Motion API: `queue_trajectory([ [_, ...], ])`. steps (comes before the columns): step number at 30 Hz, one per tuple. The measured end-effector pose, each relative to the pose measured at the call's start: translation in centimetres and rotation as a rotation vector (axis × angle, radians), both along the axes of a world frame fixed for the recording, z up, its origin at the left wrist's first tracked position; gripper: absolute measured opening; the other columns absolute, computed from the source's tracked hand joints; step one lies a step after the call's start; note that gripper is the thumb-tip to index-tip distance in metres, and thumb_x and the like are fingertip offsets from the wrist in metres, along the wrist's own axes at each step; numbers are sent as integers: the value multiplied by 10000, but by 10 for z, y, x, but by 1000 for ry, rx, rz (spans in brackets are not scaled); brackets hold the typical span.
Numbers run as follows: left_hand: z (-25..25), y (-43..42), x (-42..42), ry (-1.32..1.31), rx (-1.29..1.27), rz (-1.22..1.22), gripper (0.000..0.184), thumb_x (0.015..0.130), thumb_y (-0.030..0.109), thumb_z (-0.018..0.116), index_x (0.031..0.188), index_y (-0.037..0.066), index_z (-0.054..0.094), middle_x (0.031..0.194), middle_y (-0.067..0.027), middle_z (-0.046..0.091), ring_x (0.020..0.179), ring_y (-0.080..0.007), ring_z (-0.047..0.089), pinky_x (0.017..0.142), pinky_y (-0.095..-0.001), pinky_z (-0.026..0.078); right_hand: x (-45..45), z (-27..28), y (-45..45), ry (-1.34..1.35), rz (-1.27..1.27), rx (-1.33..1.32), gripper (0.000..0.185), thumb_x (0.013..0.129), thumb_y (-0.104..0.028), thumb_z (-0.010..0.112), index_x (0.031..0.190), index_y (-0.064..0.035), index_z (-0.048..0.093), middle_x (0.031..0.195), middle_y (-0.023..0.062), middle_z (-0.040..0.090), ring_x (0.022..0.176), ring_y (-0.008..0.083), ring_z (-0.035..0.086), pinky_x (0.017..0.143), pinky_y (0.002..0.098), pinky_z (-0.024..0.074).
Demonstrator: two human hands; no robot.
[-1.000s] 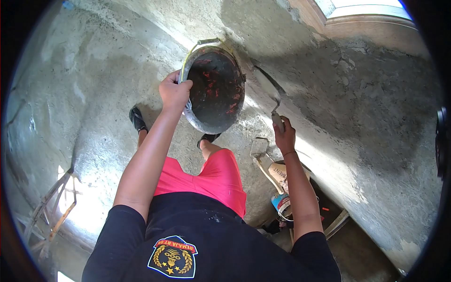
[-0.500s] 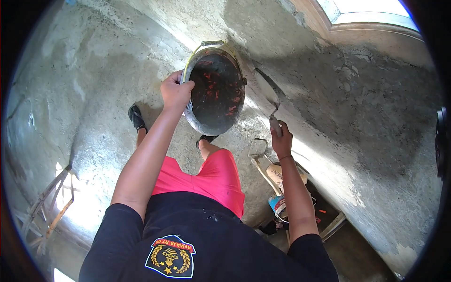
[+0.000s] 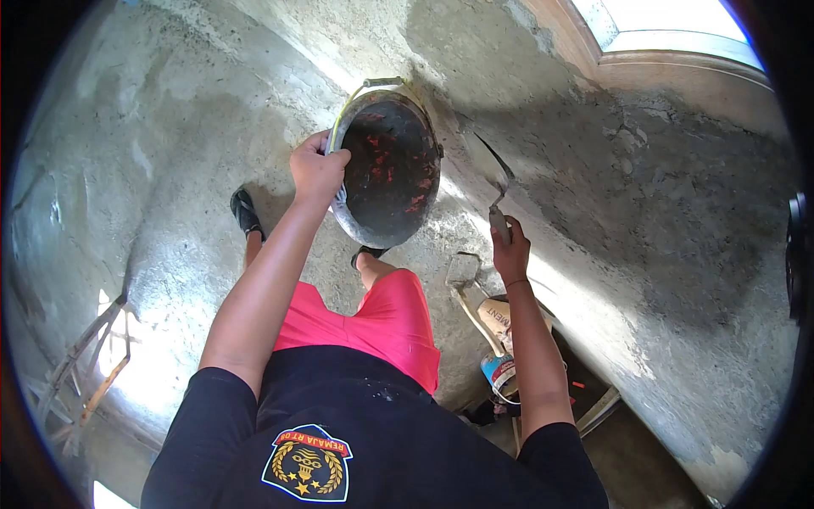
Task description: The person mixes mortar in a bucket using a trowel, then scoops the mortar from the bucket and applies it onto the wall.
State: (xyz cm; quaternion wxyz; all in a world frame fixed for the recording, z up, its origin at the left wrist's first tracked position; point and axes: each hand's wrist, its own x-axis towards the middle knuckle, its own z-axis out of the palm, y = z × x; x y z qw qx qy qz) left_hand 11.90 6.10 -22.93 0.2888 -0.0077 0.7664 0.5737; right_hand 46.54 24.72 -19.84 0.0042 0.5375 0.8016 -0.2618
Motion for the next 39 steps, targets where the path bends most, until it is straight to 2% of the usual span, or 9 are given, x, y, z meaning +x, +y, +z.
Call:
queue_trajectory([
  [4,-1,-3,-2,-39,19,-28,360,664,47,662,1015,3,728,729,-8,642,643,-81,553,630,-259,473,5,-1,-4,-12,-47,-54,348,845,-251,714,1148,-115,611,884,200,701,799,349,694,701,422,529],
  [9,1,-2,1,-23,8,7,354,667,51,664,1012,6,727,726,-6,640,647,-82,556,641,-257,476,8,0,-16,66,14,42,348,846,-248,713,1152,-118,609,854,194,697,753,347,684,673,414,523],
  [15,3,-4,0,-28,-24,-22,365,670,54,668,1027,8,727,734,-8,645,650,-81,560,643,-257,477,-4,3,-6,-49,-3,0,371,842,-253,713,1170,-125,597,860,193,698,765,353,686,675,421,524],
  [21,0,-5,0,-13,-45,-37,355,667,64,673,1012,7,729,726,-12,645,650,-88,567,645,-264,480,-3,4,-3,18,14,27,355,839,-261,710,1154,-131,610,839,188,699,754,355,685,661,423,525],
  [31,1,-6,1,-21,-37,-13,367,663,60,672,1022,6,728,729,-16,649,645,-87,568,636,-263,480,2,1,-1,-41,53,66,374,830,-275,720,1156,-129,610,824,196,694,744,353,685,662,429,525],
  [34,-2,-6,1,-12,-25,-3,367,665,56,670,1024,8,729,729,-15,648,642,-84,566,630,-260,478,3,-2,0,-47,-7,-31,382,822,-263,729,1159,-128,610,824,199,692,739,350,684,666,435,524],
  [36,-4,-6,1,-19,-12,17,358,667,55,668,1016,9,730,729,-13,648,643,-84,564,632,-259,478,5,-2,-6,-69,50,1,368,866,-197,700,1200,-79,600,829,182,694,722,246,676,672,349,512],
  [37,-3,-5,0,-18,-11,18,358,667,55,668,1016,9,730,729,-13,648,643,-84,564,632,-259,478,4,-3,-7,-68,51,2,368,866,-197,700,1200,-79,600,829,182,694,722,246,676,672,349,512],
  [39,-3,-5,2,-11,-15,9,348,668,56,669,1007,8,730,730,-12,646,646,-85,563,637,-258,478,0,-3,-7,36,82,45,360,824,-252,727,1140,-116,618,796,195,687,709,344,678,661,425,524],
])
